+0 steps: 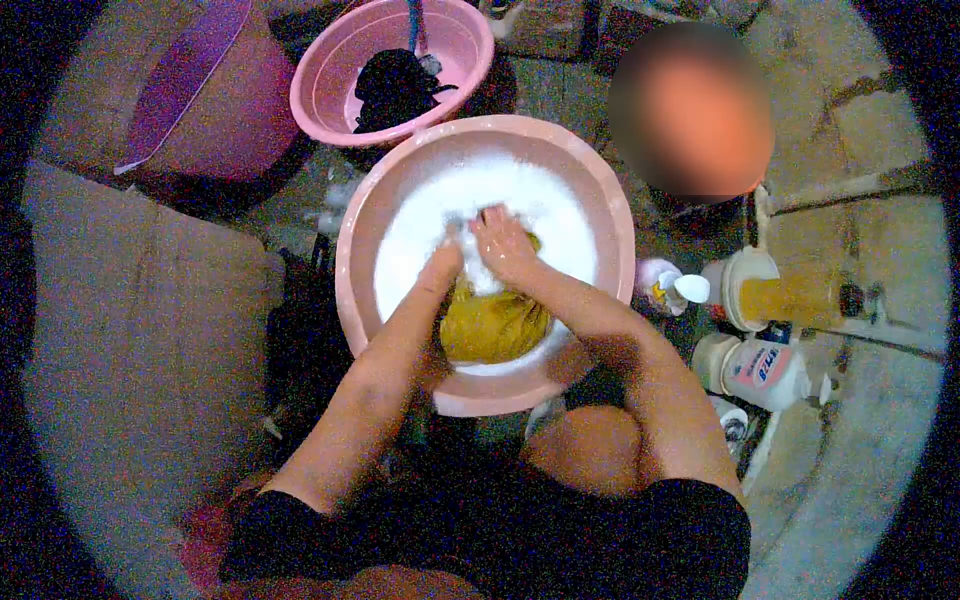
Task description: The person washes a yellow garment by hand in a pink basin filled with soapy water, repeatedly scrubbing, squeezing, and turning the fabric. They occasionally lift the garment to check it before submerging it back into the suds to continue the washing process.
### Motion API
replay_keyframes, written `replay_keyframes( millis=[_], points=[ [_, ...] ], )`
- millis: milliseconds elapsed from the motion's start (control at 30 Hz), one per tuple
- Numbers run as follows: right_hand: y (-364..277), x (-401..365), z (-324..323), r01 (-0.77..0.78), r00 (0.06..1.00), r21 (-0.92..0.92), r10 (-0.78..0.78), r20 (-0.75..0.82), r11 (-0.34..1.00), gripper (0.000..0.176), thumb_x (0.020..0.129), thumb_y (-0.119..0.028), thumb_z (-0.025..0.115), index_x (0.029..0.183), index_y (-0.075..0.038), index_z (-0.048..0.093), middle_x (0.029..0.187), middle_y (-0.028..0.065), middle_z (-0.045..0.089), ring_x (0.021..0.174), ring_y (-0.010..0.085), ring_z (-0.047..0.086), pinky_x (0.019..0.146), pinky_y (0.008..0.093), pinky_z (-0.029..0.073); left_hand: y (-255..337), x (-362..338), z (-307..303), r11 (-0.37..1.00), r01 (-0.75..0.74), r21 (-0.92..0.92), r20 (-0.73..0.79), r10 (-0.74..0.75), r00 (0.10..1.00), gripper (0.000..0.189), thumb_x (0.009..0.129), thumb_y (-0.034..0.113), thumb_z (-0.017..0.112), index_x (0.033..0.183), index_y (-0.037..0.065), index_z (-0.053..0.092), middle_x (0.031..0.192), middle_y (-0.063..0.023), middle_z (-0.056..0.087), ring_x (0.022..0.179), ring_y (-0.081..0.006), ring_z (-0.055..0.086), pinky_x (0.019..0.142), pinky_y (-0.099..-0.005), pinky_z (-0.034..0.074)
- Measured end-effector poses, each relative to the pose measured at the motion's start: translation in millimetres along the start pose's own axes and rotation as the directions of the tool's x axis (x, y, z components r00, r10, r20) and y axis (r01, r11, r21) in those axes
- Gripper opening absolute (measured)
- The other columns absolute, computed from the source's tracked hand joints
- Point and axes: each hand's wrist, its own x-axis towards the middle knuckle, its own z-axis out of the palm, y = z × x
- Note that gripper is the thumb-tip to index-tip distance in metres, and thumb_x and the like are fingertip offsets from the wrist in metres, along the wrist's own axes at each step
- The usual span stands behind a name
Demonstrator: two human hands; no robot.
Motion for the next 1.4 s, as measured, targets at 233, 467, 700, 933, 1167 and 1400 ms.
replay_keyframes(
  millis=[233, 467, 700, 933, 1167, 1400],
  points=[
    [44, 41, -33, -0.576, 0.81, 0.753, 0.096, 0.579, 0.317, 0.03, 0.085, -0.029, 0.054, 0.098, -0.002, 0.061, 0.097, 0.0186, 0.063, 0.091, 0.0313, 0.059, 0.085, 0.0427, 0.044, -24, 41, -30, 0.993, 0.078, -0.086, -0.077, -0.084, 0.994, 0.048, 0.09, 0.038, 0.049, 0.123, 0.003, 0.053, 0.126, -0.0165, 0.052, 0.115, -0.0291, 0.048, 0.1, -0.0389, 0.035],
    [-77, 60, -122, -0.085, 0.972, 0.58, 0.195, -0.13, 0.81, 0.027, 0.083, -0.027, 0.053, 0.088, -0.001, 0.058, 0.083, 0.0229, 0.06, 0.079, 0.0401, 0.058, 0.073, 0.0468, 0.045, 27, 2, -86, 0.298, -0.062, -0.953, -0.162, -0.322, 0.933, 0.039, 0.092, 0.038, 0.051, 0.097, 0.001, 0.061, 0.094, -0.0094, 0.061, 0.081, -0.0173, 0.058, 0.068, -0.0327, 0.048],
    [-27, 69, -92, -0.443, 0.865, 0.554, 0.499, 0.056, 0.705, 0.022, 0.08, -0.022, 0.055, 0.082, -0.001, 0.061, 0.077, 0.0207, 0.062, 0.072, 0.0393, 0.059, 0.066, 0.0434, 0.048, 84, -60, -64, -0.082, -0.049, -0.995, -0.021, -0.311, 0.95, 0.042, 0.091, 0.047, 0.05, 0.091, 0.006, 0.057, 0.077, -0.004, 0.057, 0.071, -0.0166, 0.057, 0.063, -0.0319, 0.049],
    [-88, 47, -126, 0.043, 0.957, 0.768, 0.195, -0.216, 0.639, 0.025, 0.084, -0.023, 0.053, 0.079, 0.001, 0.058, 0.068, 0.0204, 0.056, 0.068, 0.0359, 0.058, 0.065, 0.0448, 0.044, 67, -78, -83, -0.339, -0.047, -0.94, -0.117, 0.192, 0.974, 0.038, 0.098, 0.04, 0.039, 0.101, 0.004, 0.053, 0.093, -0.0077, 0.055, 0.085, -0.0183, 0.056, 0.075, -0.0351, 0.05],
    [-107, 27, -166, -0.1, 0.951, 0.762, 0.286, -0.115, 0.64, 0.024, 0.084, -0.024, 0.05, 0.084, -0.002, 0.06, 0.075, 0.0196, 0.063, 0.069, 0.0378, 0.062, 0.066, 0.0469, 0.049, 27, -52, -49, -0.191, -0.066, -0.979, -0.03, -0.186, 0.982, 0.042, 0.096, 0.04, 0.042, 0.109, 0.003, 0.055, 0.103, -0.0096, 0.061, 0.093, -0.0215, 0.06, 0.082, -0.0366, 0.051],
    [-32, 47, -140, -0.443, 0.847, 0.705, 0.517, 0.125, 0.555, 0.027, 0.088, -0.033, 0.051, 0.086, -0.007, 0.058, 0.082, 0.0224, 0.062, 0.079, 0.0378, 0.061, 0.07, 0.0476, 0.046, 117, -106, -84, -0.132, -0.002, -0.991, 0.026, -0.204, 0.979, 0.036, 0.097, 0.039, 0.041, 0.097, 0.005, 0.052, 0.086, -0.0066, 0.054, 0.08, -0.0189, 0.056, 0.076, -0.0372, 0.049]
  ],
)
